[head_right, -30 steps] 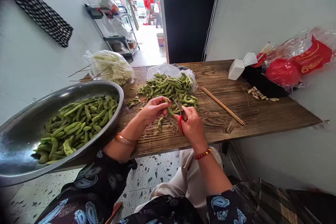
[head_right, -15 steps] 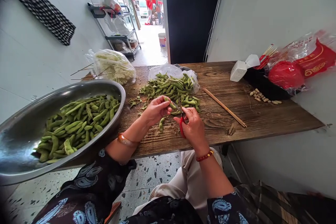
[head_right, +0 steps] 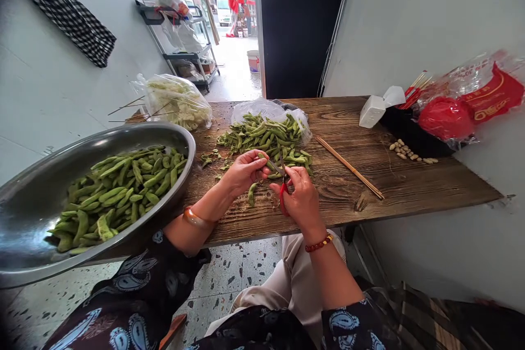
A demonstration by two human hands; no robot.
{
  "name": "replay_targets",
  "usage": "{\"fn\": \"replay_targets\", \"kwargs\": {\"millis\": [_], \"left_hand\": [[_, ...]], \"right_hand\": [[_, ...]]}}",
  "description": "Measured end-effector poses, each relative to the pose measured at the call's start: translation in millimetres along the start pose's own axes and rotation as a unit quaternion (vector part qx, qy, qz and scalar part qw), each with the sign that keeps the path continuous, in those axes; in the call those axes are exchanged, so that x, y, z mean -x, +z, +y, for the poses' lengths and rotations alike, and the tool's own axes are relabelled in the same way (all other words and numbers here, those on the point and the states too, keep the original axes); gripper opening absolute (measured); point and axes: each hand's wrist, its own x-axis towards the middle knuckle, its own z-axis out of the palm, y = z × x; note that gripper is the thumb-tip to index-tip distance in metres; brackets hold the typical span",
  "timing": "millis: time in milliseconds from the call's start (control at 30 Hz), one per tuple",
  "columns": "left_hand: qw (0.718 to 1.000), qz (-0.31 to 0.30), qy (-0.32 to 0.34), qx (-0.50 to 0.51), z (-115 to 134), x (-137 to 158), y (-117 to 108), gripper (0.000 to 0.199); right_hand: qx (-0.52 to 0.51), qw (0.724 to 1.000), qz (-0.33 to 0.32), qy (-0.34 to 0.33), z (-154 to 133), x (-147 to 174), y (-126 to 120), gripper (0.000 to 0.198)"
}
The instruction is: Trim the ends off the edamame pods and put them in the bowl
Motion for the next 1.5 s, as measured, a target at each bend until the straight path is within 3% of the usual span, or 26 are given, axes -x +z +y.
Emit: {"fn": "replay_targets", "kwargs": {"millis": [367, 667, 800, 1067, 1500], "left_hand": [[0.999, 0.02, 0.01, -0.037, 2.9, 1.2, 0.1, 0.032], [0.988, 0.051, 0.043, -0.141, 9.8, 2.1, 0.0, 0.022], [0.989, 0.025, 0.027, -0.141, 11.8, 4.4, 2.2, 0.026], [0.984, 0.04, -0.003, -0.174, 7.9, 3.6, 0.2, 0.022], [0.991, 0.011, -0.054, -0.118, 2.2, 0.1, -1.5, 0.024]], "right_hand": [[0.052, 0.998, -0.036, -0.007, -0.3, 2.2, -1.8, 0.045], [0.099, 0.992, -0.071, -0.019, -3.2, 3.6, -2.0, 0.046], [0.098, 0.993, -0.067, -0.016, -3.8, 3.4, -2.7, 0.042], [0.118, 0.989, -0.087, -0.011, -8.5, 4.2, -4.9, 0.041], [0.099, 0.991, -0.081, -0.027, -8.2, 3.8, -4.3, 0.043]]}}
